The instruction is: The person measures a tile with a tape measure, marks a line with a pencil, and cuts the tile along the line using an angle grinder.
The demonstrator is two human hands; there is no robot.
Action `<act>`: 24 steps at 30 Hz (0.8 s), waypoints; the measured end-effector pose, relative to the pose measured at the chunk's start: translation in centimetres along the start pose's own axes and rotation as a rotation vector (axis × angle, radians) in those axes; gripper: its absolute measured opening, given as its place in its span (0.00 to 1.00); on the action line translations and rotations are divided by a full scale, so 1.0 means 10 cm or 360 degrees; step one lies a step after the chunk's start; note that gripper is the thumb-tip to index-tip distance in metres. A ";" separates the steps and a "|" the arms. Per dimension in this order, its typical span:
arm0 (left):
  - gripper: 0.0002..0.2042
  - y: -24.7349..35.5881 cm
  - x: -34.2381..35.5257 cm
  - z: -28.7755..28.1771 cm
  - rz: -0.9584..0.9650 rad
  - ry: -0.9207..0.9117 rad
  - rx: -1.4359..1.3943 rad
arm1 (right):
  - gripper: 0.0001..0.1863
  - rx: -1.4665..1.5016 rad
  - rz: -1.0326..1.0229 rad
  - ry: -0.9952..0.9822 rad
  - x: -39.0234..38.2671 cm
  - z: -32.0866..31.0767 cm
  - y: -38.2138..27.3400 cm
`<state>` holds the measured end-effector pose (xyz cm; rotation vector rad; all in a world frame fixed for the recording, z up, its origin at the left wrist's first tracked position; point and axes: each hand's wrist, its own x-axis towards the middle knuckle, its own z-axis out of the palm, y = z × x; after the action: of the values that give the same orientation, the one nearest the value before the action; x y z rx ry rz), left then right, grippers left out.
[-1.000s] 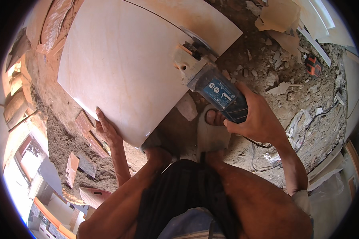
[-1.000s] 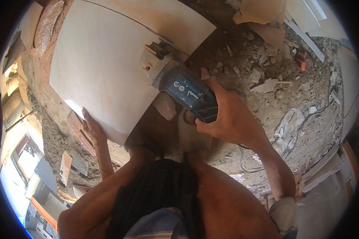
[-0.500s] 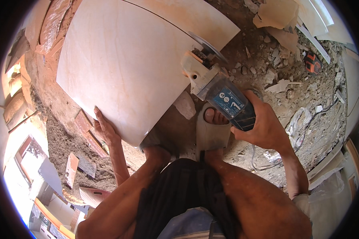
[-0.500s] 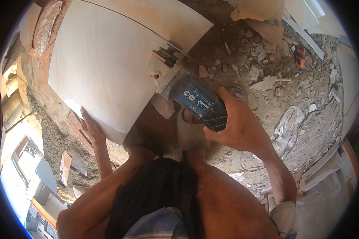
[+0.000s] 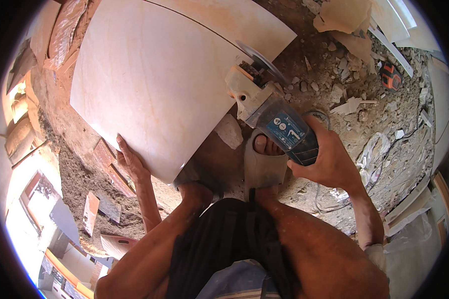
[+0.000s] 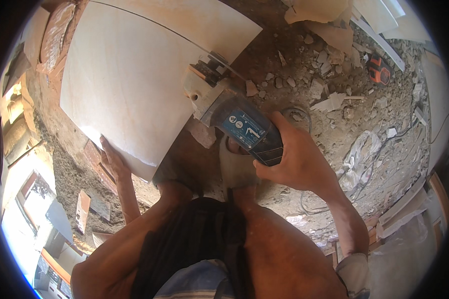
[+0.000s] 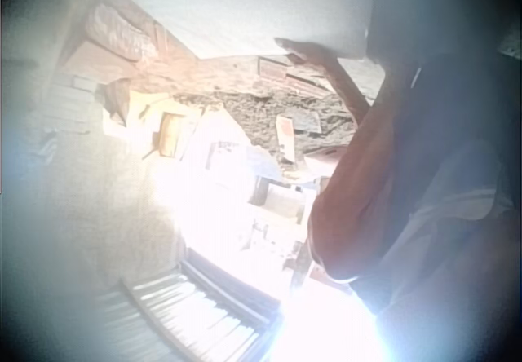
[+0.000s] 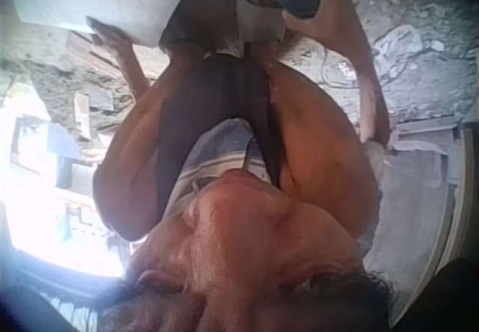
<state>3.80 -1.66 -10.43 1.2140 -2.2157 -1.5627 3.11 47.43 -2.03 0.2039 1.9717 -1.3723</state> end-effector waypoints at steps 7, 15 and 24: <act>0.29 0.01 0.00 0.02 -0.0008 0.0006 -0.0005 | 0.33 0.0002 -0.0019 -0.0023 0.17 0.03 -0.04; 0.29 0.03 -0.01 0.02 0.0013 0.0043 -0.0005 | 0.35 -0.0021 0.0010 -0.0035 0.30 0.04 -0.16; 0.31 -0.07 0.05 -0.06 0.0011 0.0037 0.0006 | 0.34 0.0001 0.0009 -0.0046 0.35 0.04 -0.15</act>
<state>4.12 -2.50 -10.90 1.2182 -2.2072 -1.5350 -0.01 45.53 -3.13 0.1893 1.9456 -1.3649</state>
